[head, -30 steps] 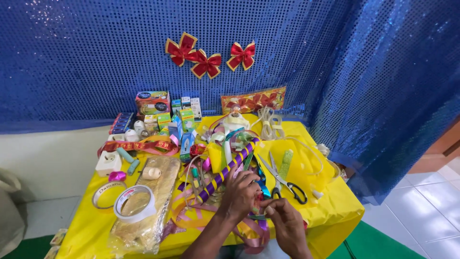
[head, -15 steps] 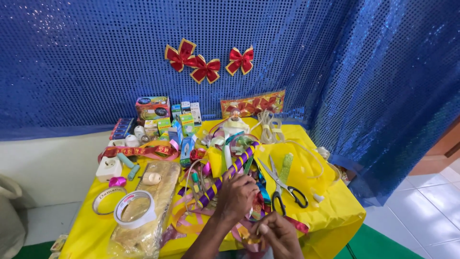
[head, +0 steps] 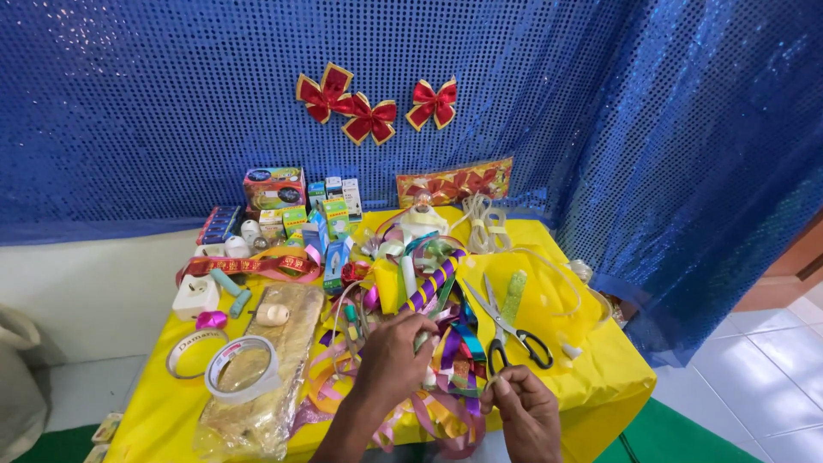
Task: The person wraps a purple and yellow striped ribbon around a cylindrical object, securing it with tape. They continue to wrap and adjust the ribbon, ensuring it is tightly secured.
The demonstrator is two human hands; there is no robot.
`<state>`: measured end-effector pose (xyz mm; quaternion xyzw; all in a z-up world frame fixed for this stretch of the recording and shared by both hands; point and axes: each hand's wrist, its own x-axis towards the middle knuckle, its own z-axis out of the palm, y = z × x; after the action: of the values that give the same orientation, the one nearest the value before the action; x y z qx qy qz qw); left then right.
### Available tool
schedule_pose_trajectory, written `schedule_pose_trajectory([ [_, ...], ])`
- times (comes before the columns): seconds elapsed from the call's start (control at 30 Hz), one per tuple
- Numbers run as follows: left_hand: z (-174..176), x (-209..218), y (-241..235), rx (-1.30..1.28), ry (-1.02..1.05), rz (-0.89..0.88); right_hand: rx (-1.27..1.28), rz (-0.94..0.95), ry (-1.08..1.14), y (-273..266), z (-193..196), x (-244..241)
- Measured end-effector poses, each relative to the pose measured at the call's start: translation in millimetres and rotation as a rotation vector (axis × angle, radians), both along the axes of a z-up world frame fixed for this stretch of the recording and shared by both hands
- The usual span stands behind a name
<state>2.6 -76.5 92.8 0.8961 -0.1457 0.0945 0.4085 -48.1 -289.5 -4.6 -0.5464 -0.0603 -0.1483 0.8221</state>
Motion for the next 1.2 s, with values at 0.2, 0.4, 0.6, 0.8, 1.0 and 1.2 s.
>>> schedule_pose_trajectory([
  [0.2, 5, -49, -12, -0.377, -0.1, -0.164, -0.066, -0.039, 0.018, 6, -1, -2],
  [0.4, -45, -55, -37, -0.598, -0.207, -0.12, -0.242, -0.116, 0.082, 4, -9, -2],
  [0.6, -35, -60, -33, -0.548, -0.216, -0.136, -0.075, -0.015, 0.027, 14, -19, 2],
  [0.8, -27, -53, -1, -0.582, -0.333, -0.105, -0.121, -0.043, 0.004, 24, -1, 14],
  [1.0, -49, -31, 62, -0.321, -0.38, 0.049, -0.226, -0.044, 0.121, 34, 28, 12],
  [1.2, -76, -16, 72, -0.246, -0.579, 0.106, -0.287, 0.115, -0.077, 44, 48, 20],
])
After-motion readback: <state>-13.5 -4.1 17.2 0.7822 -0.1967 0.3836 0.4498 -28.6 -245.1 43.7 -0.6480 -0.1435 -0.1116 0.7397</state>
